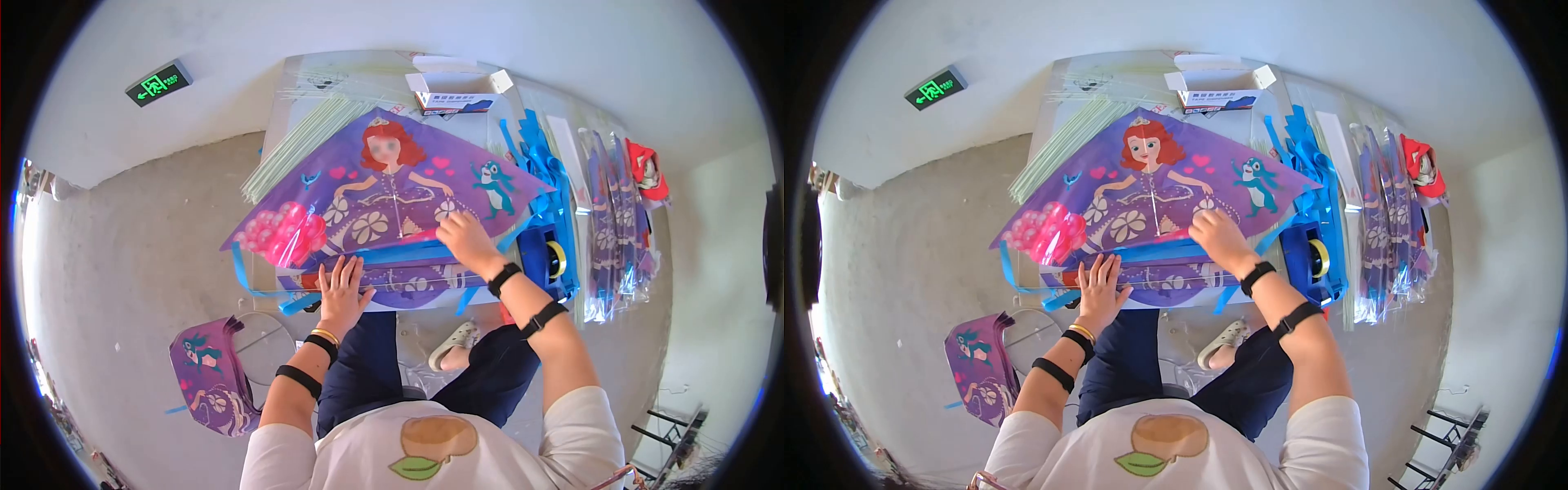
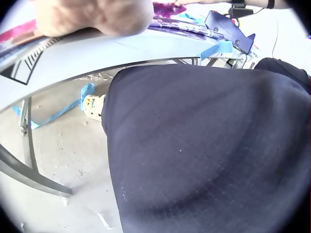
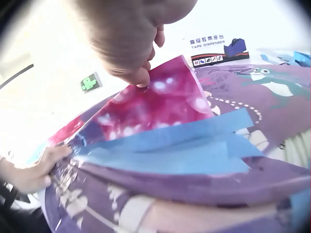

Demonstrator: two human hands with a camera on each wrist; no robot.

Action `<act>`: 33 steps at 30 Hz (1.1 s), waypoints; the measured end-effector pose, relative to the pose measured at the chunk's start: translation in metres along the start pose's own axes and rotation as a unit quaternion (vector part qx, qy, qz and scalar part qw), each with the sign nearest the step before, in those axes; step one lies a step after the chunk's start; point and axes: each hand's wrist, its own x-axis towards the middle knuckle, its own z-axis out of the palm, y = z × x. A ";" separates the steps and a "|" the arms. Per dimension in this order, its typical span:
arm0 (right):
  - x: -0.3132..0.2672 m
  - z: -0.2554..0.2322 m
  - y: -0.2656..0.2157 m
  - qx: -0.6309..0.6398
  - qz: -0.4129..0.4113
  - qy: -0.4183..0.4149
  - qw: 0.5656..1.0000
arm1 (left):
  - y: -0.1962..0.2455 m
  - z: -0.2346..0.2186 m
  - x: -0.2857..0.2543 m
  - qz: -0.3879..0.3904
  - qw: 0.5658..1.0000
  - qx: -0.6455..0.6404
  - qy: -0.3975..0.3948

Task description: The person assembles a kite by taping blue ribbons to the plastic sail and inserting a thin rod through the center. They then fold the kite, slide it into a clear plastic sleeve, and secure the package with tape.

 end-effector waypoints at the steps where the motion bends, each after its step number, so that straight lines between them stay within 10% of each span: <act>1: -0.012 -0.002 -0.008 0.022 -0.004 -0.043 0.999 | 0.000 0.000 0.000 -0.002 1.000 0.004 -0.005; 15: -0.069 0.034 -0.050 0.046 0.055 -0.101 0.992 | -0.014 -0.019 0.004 -0.003 0.993 -0.116 0.021; 22: -0.068 0.043 -0.079 -0.090 0.061 -0.233 0.966 | 0.000 -0.047 0.051 -0.045 0.974 -0.149 0.165; 27: -0.061 0.032 -0.071 -0.099 0.058 -0.247 0.962 | 0.008 -0.026 0.090 -0.019 0.991 -0.133 -0.025; 33: -0.032 -0.002 -0.024 0.237 0.182 -0.196 0.934 | 0.002 -0.043 0.096 0.029 0.963 -0.241 -0.115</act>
